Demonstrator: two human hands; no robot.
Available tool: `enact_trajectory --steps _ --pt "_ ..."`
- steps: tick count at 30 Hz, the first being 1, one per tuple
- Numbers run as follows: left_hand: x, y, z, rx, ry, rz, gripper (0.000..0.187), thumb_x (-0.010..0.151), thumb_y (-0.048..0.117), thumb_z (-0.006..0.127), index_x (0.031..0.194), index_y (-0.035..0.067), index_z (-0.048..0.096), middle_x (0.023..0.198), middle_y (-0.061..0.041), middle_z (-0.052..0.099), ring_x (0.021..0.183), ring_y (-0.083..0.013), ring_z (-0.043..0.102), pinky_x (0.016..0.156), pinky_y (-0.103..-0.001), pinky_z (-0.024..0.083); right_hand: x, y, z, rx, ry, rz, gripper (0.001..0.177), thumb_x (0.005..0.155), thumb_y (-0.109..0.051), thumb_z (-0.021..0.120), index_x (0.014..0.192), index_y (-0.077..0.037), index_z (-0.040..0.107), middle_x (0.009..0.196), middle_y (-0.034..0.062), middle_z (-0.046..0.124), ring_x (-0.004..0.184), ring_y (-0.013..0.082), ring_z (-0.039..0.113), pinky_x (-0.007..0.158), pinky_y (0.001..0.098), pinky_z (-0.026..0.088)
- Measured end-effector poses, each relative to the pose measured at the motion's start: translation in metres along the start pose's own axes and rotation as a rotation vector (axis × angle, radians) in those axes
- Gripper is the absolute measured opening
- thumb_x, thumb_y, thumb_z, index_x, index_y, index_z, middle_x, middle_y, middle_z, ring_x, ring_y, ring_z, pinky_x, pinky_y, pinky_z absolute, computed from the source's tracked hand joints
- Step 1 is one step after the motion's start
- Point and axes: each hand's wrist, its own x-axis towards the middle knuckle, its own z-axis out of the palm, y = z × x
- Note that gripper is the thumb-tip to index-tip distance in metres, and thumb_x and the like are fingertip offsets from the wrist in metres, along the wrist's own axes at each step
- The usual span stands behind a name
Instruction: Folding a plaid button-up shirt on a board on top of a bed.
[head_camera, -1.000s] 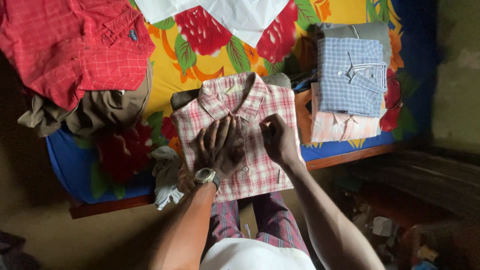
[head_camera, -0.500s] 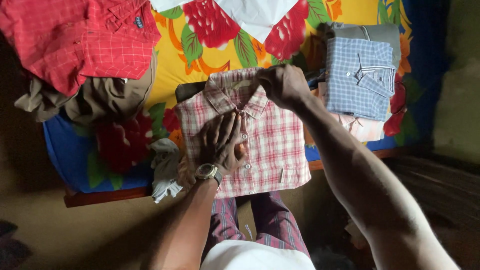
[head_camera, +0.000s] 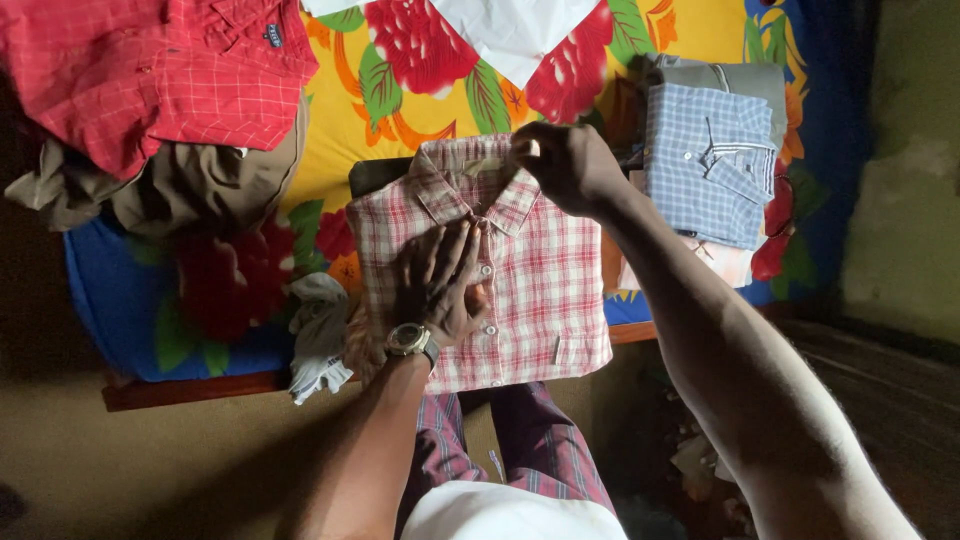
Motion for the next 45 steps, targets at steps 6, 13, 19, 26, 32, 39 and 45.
enact_trajectory --steps 6,13,19,26,32,39,45 --pt "-0.004 -0.001 0.011 0.04 -0.041 -0.042 0.091 0.08 0.04 0.058 0.163 0.023 0.024 0.17 -0.006 0.022 0.154 -0.0341 0.025 0.122 -0.071 0.019 0.008 0.0 0.017 -0.249 -0.082 -0.019 0.021 0.095 -0.023 0.059 0.102 -0.023 0.08 0.082 0.0113 0.077 0.068 0.0319 0.072 0.068 0.0463 0.058" --pt "0.009 0.004 -0.008 -0.034 -0.207 -0.108 0.098 0.071 0.045 0.06 0.158 0.021 0.023 0.166 -0.008 0.021 0.151 -0.0352 0.022 0.115 -0.073 0.015 0.011 0.022 0.021 -0.211 -0.013 -0.027 0.014 0.095 -0.02 0.065 0.092 -0.013 0.076 0.079 0.0132 0.074 0.069 0.0323 0.071 0.065 0.0446 0.057" --pt "0.004 0.001 -0.002 0.025 -0.117 -0.064 0.086 0.085 0.04 0.053 0.163 0.021 0.023 0.169 -0.008 0.024 0.153 -0.0344 0.025 0.119 -0.07 0.017 -0.009 0.027 0.01 0.539 -0.031 -0.023 0.012 0.102 -0.008 0.06 0.102 0.002 0.067 0.092 0.013 0.064 0.087 0.0364 0.065 0.084 0.0435 0.052" --pt "0.007 0.004 -0.016 0.042 0.041 0.008 0.08 0.084 0.036 0.053 0.16 0.015 0.036 0.164 -0.011 0.038 0.148 -0.035 0.037 0.121 -0.064 0.025 -0.053 -0.035 0.006 1.608 0.054 0.291 0.013 0.104 -0.014 0.05 0.099 -0.005 0.058 0.102 0.0121 0.067 0.098 0.0288 0.074 0.096 0.0444 0.059" --pt "0.008 0.002 -0.019 -0.005 0.109 0.053 0.078 0.085 0.033 0.054 0.159 0.012 0.039 0.162 -0.013 0.04 0.146 -0.0355 0.039 0.122 -0.063 0.025 -0.102 -0.018 0.033 1.934 0.141 0.17 0.011 0.111 -0.009 0.052 0.103 -0.006 0.058 0.097 0.0082 0.062 0.077 0.0167 0.059 0.079 0.0346 0.052" --pt "0.01 0.009 -0.028 0.026 0.053 0.014 0.084 0.081 0.031 0.059 0.16 0.014 0.037 0.164 -0.011 0.039 0.149 -0.0339 0.036 0.122 -0.062 0.022 -0.142 -0.02 0.061 1.515 0.29 0.263 0.011 0.108 -0.008 0.055 0.099 -0.007 0.06 0.093 0.0057 0.06 0.087 0.0176 0.058 0.084 0.0372 0.05" --pt "0.009 0.009 -0.016 0.013 0.036 -0.013 0.091 0.075 0.032 0.06 0.16 0.016 0.033 0.166 -0.008 0.034 0.151 -0.0329 0.032 0.123 -0.063 0.017 -0.106 -0.059 0.056 1.517 0.41 -0.039 0.008 0.103 -0.002 0.055 0.097 -0.007 0.058 0.126 0.007 0.066 0.139 0.0231 0.057 0.125 0.0483 0.039"
